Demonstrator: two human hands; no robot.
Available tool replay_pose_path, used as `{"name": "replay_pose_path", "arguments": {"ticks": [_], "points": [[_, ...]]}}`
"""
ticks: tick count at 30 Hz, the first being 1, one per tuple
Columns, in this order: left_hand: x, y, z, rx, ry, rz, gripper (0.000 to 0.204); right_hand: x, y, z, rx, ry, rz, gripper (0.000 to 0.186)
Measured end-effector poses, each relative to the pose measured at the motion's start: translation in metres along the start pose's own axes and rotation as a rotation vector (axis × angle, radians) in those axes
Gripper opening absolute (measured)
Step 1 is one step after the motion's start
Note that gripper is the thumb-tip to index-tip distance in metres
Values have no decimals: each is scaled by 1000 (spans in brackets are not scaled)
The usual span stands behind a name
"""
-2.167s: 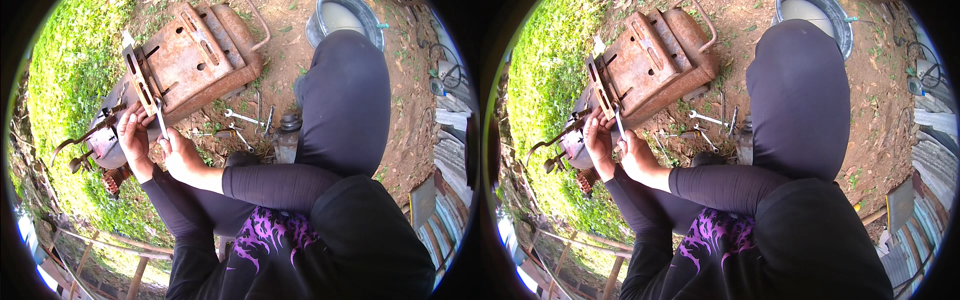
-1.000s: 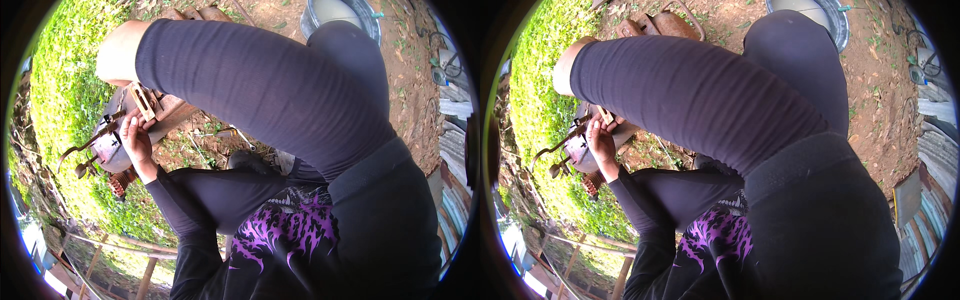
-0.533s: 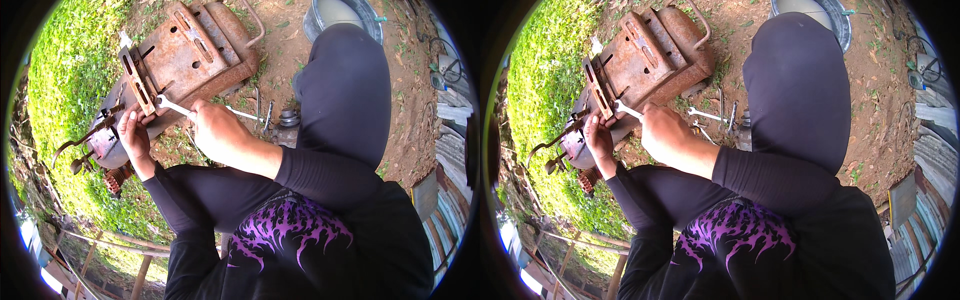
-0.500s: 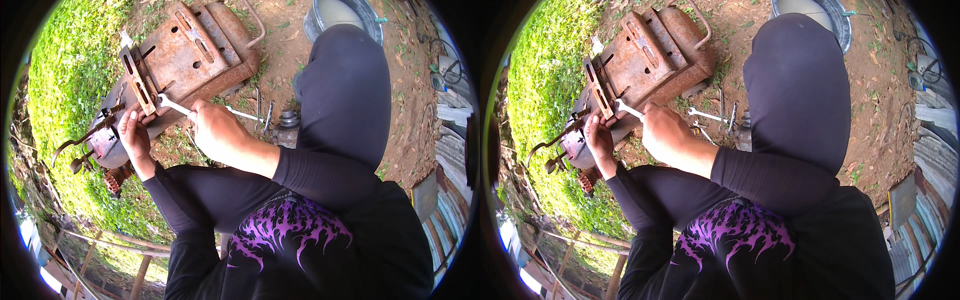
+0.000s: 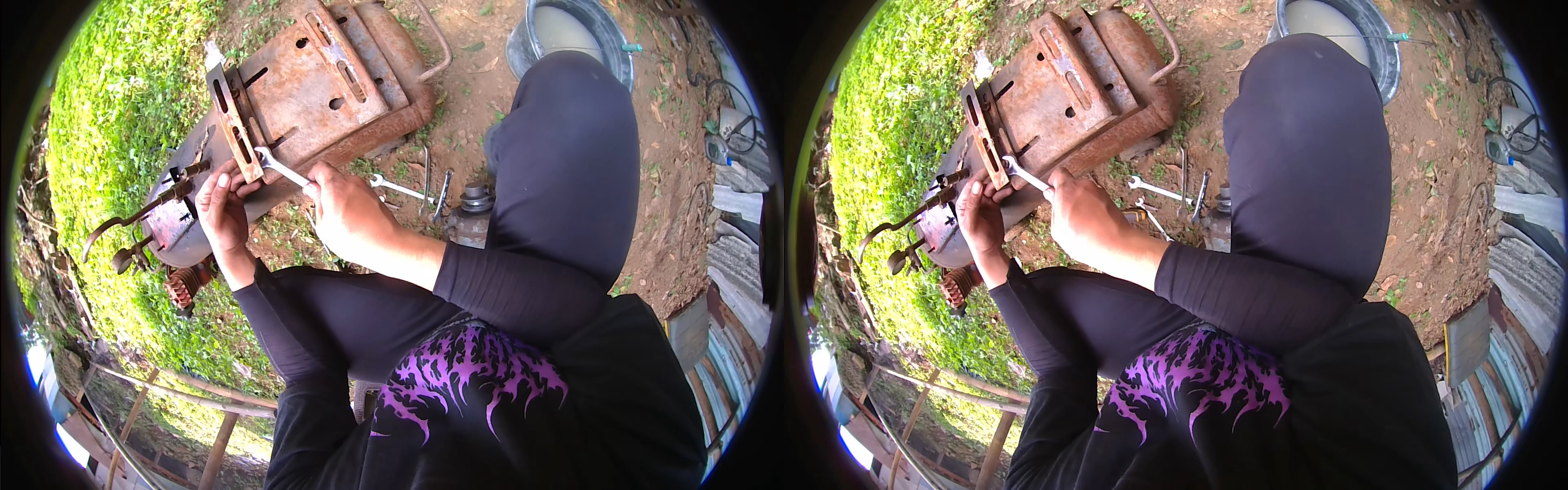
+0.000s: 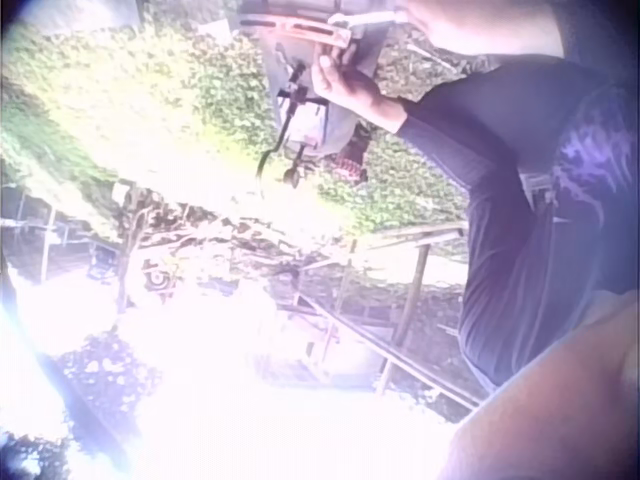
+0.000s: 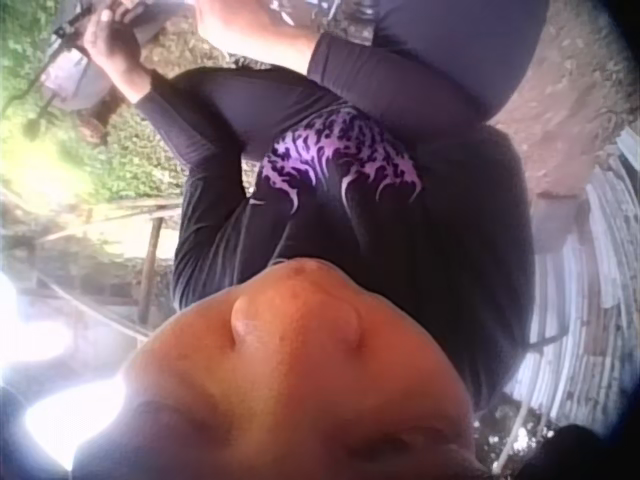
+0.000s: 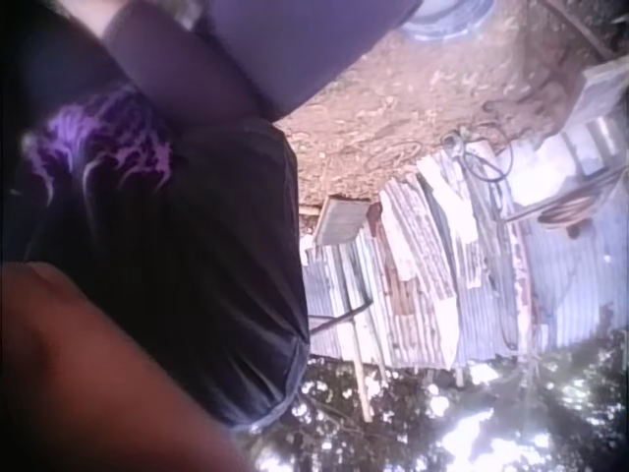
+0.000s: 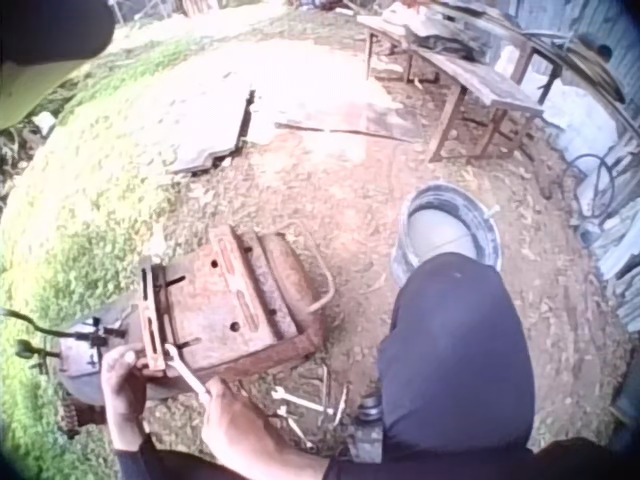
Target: The person uses a wrench to tighten or loosen bolts on a metal plate attached to a rusted air tank while sitting on the ground.
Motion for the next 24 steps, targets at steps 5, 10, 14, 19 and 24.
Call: {"name": "replay_pose_path", "arguments": {"ticks": [5, 10, 14, 19, 24], "points": [[4, -6, 2, 3, -4, 2, 38, -11, -5, -1, 27, -116, 24, 14], [-2, -5, 1, -108, -1, 7, 31, 5, -7, 4, 101, -102, -14, 14], [2, -1, 2, -125, 33, 24, 28, 10, -2, 13, 209, -176, -237, 16], [-2, -6, 4, -116, 80, 52, 26, -17, -27, 10, 252, -310, 176, 20], [-7, -7, -1, -95, 78, 75, 25, -12, -38, 5, 205, -212, -106, 21]]}}
Point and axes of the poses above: each hand's wrist, its own z-axis towards the middle knuckle, its own y-axis out of the back of the hand, x = y × z, the point moved 9 cm from there along z, towards the middle knuckle, and after that the axes turned 2 degrees about -z, right-handed, at the moved point
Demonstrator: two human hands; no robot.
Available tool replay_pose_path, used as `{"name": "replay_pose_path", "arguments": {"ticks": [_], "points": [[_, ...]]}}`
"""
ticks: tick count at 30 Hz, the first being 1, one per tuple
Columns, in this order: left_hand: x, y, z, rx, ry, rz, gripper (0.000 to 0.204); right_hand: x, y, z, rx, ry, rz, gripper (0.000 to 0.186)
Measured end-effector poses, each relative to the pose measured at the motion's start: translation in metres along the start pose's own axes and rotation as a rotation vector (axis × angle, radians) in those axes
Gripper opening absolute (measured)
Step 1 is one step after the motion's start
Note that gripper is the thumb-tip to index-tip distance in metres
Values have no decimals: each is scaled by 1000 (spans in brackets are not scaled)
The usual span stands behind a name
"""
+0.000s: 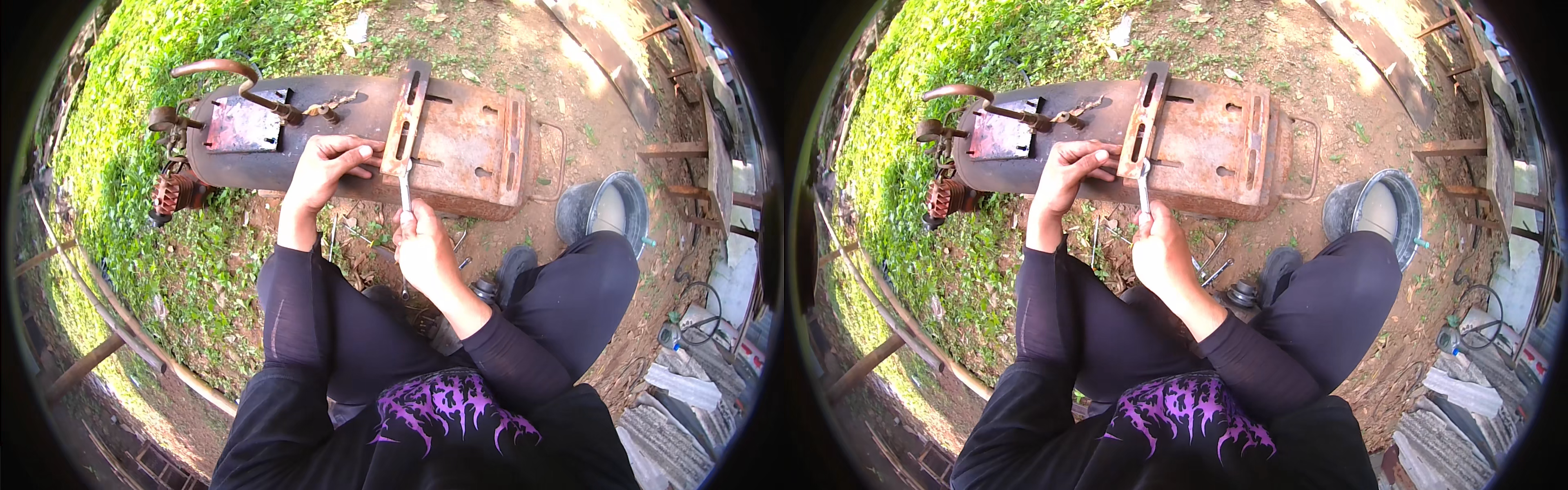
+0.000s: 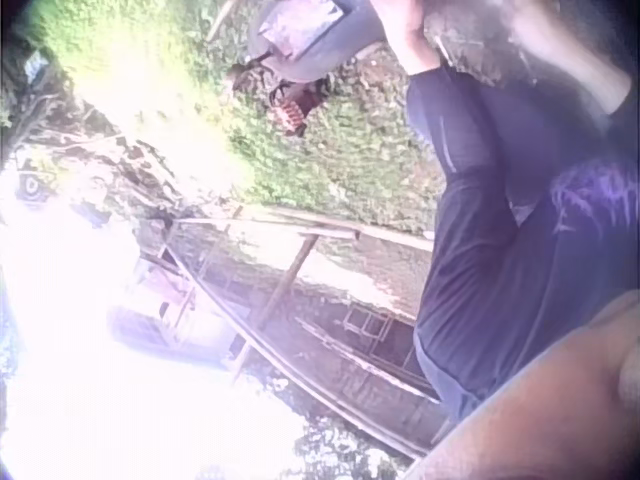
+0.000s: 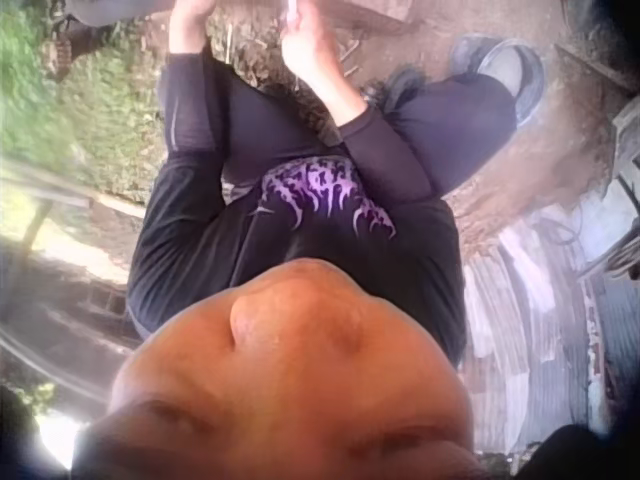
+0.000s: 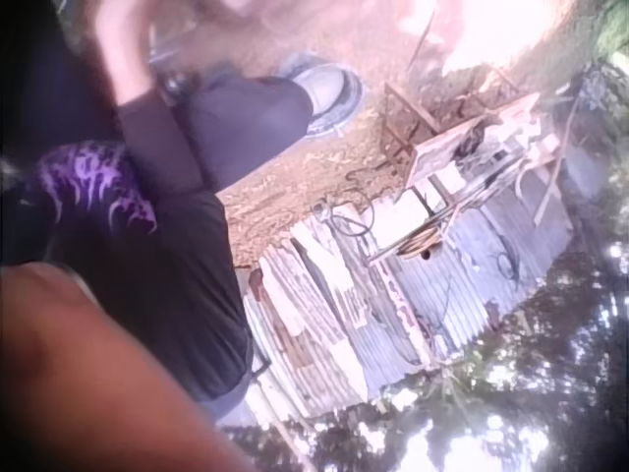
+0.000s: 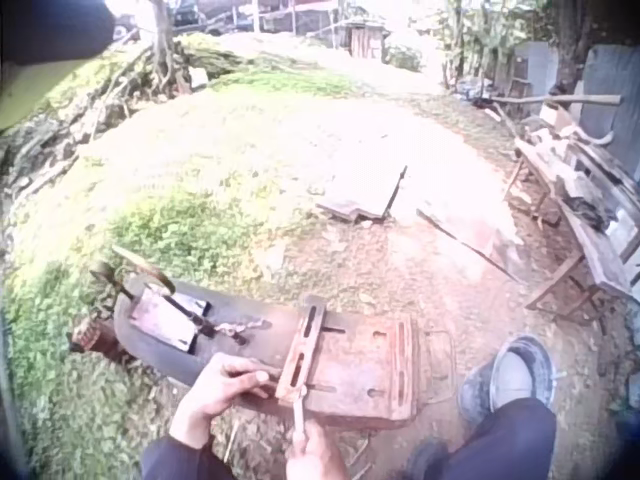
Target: The person uses a wrench to tighten or loosen bolts on a metal plate attached to a rusted air tank while sitting on the ground.
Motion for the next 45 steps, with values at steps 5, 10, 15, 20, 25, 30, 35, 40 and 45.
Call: {"name": "replay_pose_path", "arguments": {"ticks": [5, 10, 15, 20, 25, 30, 35, 40, 45], "points": [[4, -2, 3, 16, -9, 14, 27, 44, 37, 1, -31, 129, -353, 16], [6, 0, 4, -7, -19, 25, 24, 99, 60, 2, 21, 221, -836, 21], [4, 2, 5, -32, -18, 38, 24, 100, 87, 72, 116, 164, -1132, 24], [3, 1, 6, -6, 5, 6, 28, 136, 74, 125, 431, 296, -1216, 19], [5, 2, 4, -3, -16, 16, 28, 168, 58, 136, 495, 329, -1354, 17], [9, 4, -1, 9, -16, 1, 27, 162, 112, 79, 32, 456, -1496, 21], [6, 1, 2, 44, -16, -26, 26, 104, 103, -5, 154, 16, -801, 26], [4, -1, 7, 59, -13, -44, 25, 37, 54, -8, 70, 21, -487, 23], [7, 1, 5, 56, -9, -39, 24, 24, 29, 2, 99, -7, -307, 22]]}}
Point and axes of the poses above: each hand's wrist, its own z-axis towards the middle knuckle, its own y-axis out of the back of the hand, x = y × z, the point moved 9 cm from there along z, towards the middle knuckle, and after that the axes turned 2 degrees about -z, right-handed, at the moved point
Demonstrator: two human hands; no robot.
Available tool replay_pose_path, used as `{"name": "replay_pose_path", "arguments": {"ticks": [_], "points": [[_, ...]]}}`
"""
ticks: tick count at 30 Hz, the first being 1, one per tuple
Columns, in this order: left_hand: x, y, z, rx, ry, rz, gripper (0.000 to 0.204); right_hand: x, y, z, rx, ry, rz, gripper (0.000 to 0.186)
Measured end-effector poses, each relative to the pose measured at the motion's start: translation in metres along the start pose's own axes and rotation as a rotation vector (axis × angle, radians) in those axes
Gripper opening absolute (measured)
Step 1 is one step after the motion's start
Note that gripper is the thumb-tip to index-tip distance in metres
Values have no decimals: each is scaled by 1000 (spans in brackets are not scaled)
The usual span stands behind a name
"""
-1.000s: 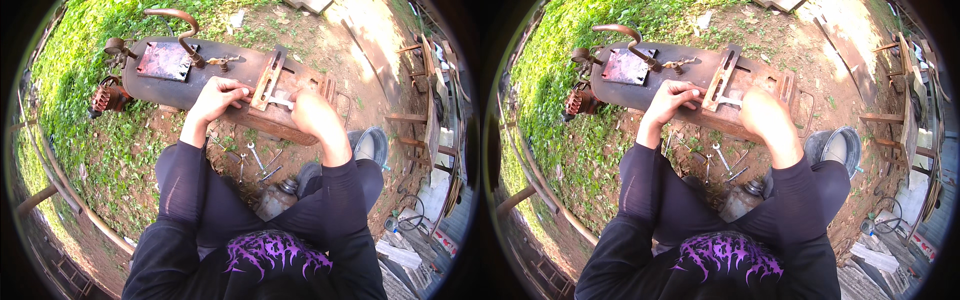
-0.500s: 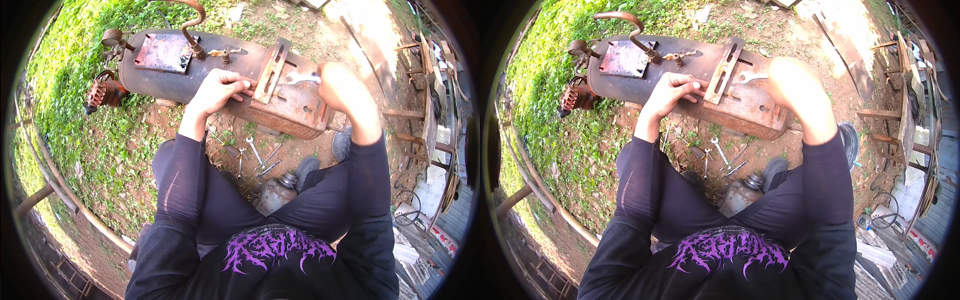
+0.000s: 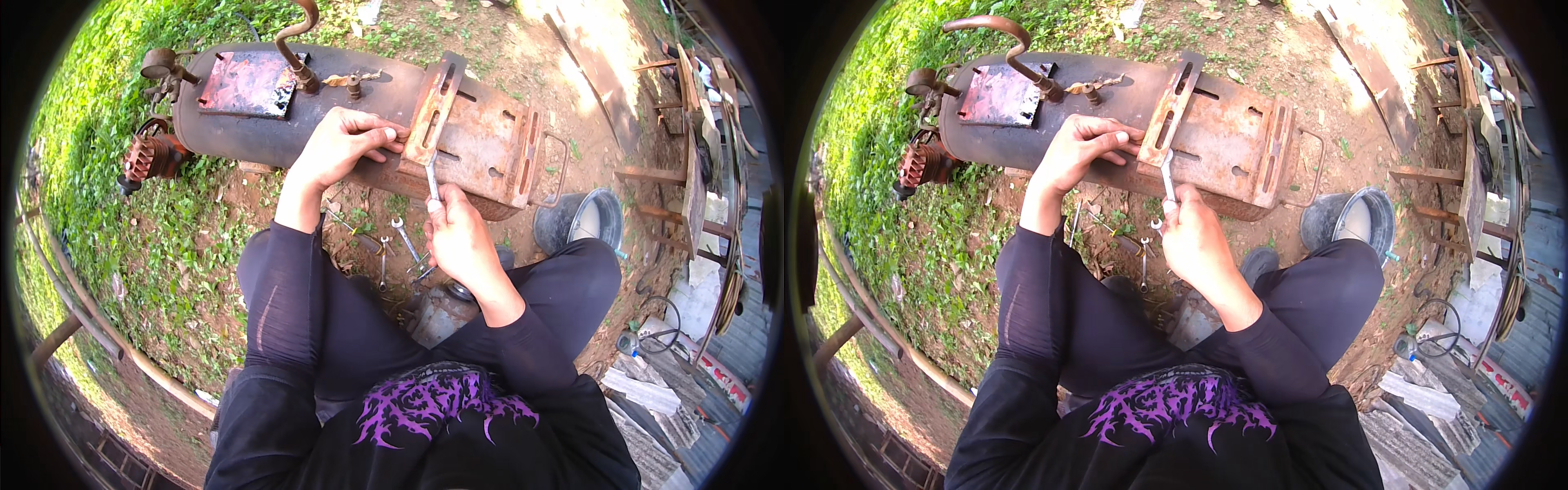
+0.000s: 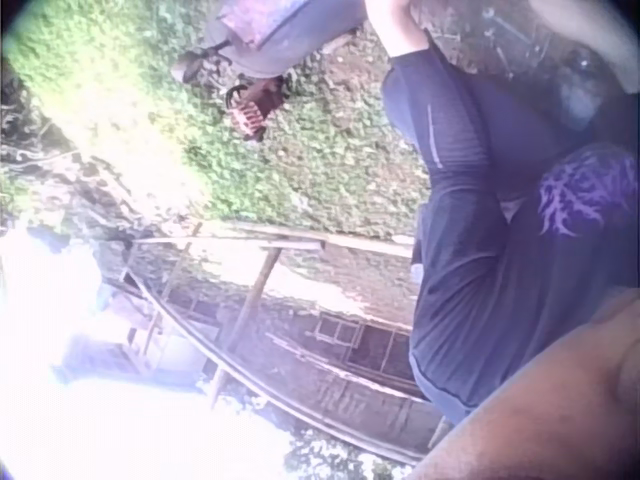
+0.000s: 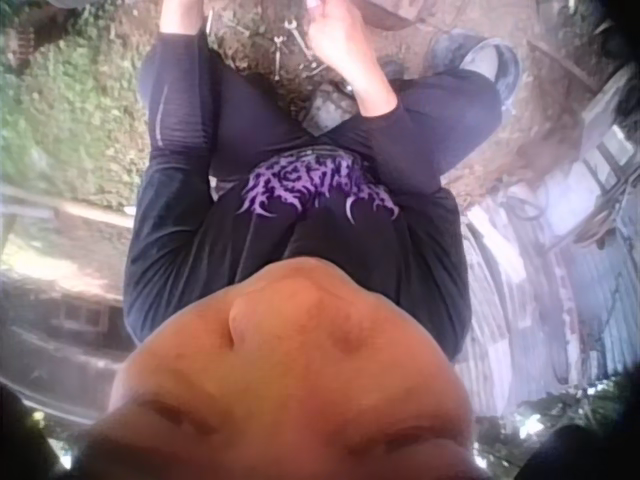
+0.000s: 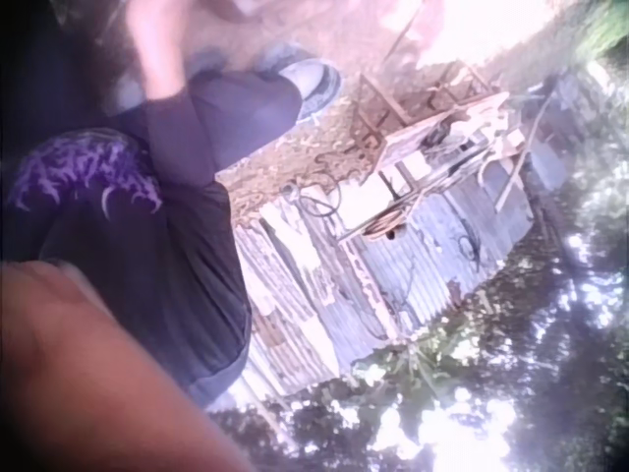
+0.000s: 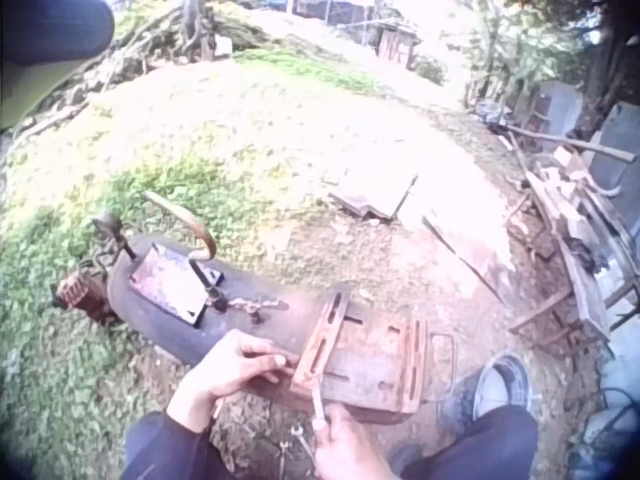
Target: The person uses a wrench to tighten or loosen bolts on a metal plate attached to a rusted air tank while sitting on the ground.
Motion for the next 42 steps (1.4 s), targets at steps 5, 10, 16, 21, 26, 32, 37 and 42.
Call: {"name": "replay_pose_path", "arguments": {"ticks": [5, 10, 16, 21, 26, 32, 37, 42], "points": [[2, 2, 0, -12, 1, 0, 24, 16, -16, -3, 34, -192, 276, 22], [-3, -1, 1, -2, -26, 10, 24, 9, -43, 2, 39, -212, 612, 20], [2, -1, 2, 0, -2, 22, 26, -1, 4, 14, 129, -239, 254, 19], [-2, -1, 0, 4, -8, 62, 27, 37, 55, 56, 192, 6, -807, 24], [-6, -8, 4, 28, -18, 58, 28, 99, 95, 104, 209, 107, -1223, 19], [-7, -6, 1, 19, -28, 62, 27, 120, 89, 118, 199, 288, -1245, 13], [-3, 0, -5, 4, -22, 60, 26, 95, 140, 45, -60, 241, -952, 26], [-5, -6, 0, 31, -20, 35, 25, 44, 68, -28, 96, 17, -391, 19]]}}
Point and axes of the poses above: each hand's wrist, its own z-axis towards the middle knuckle, its own y-axis out of the back of the hand, x = y × z, the point moved 9 cm from there along z, towards the middle knuckle, and after that the axes turned 2 degrees about -z, right-handed, at the moved point
